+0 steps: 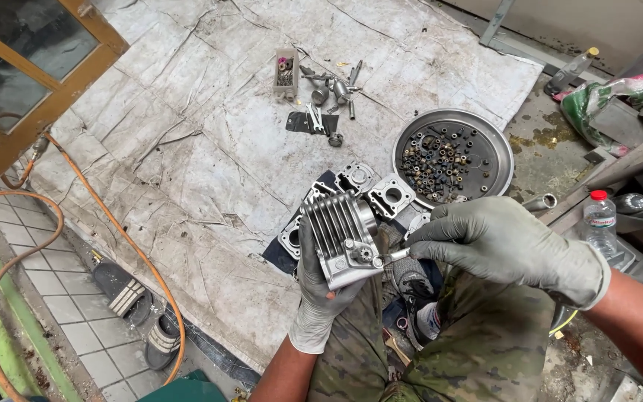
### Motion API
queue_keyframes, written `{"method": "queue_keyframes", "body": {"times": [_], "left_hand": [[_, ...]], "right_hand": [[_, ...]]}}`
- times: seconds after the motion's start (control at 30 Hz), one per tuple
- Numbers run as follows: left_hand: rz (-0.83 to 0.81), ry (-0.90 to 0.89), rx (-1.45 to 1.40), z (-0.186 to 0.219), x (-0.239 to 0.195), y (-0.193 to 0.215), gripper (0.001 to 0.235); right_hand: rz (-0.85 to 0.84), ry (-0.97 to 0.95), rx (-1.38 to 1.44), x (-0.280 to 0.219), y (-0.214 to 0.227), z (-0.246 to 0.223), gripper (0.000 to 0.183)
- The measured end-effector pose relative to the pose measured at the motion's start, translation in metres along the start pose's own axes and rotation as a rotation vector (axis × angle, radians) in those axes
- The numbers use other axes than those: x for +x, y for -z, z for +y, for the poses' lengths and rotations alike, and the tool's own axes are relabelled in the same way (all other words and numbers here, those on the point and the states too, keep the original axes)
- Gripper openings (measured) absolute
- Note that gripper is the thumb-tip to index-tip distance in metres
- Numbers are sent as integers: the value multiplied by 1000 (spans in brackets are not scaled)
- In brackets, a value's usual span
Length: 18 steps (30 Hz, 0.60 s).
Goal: Tightening a bolt on a motorcycle engine cylinder head using a wrench during assembly.
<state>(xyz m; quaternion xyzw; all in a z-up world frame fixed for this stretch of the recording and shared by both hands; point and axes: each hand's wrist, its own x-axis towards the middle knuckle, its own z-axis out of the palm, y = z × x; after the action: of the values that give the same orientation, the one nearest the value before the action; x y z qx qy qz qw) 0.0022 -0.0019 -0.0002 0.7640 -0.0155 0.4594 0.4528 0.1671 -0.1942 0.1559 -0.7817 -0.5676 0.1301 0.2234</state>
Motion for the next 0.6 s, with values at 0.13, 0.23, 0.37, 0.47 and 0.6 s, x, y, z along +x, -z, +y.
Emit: {"method": "queue_keyframes", "body": {"times": [0.13,0.23,0.37,0.47,0.6], "left_hand": [[-15,8,41,8,7,0,122],[-14,-18,118,8,6,1,120],[-9,-72,218,7,7,1,114],[-18,-39,100,7,6,1,116],[-28,75,-28,7,1,5,120]], "right_hand": [[-185,-111,-29,13,7,13,27],[-268,-146,-32,26,17,12,29],[-417,-256,-62,31,18,8,36],[-400,-289,-31,25,13,6,35],[-316,-436,114,19,7,-9,29]]}}
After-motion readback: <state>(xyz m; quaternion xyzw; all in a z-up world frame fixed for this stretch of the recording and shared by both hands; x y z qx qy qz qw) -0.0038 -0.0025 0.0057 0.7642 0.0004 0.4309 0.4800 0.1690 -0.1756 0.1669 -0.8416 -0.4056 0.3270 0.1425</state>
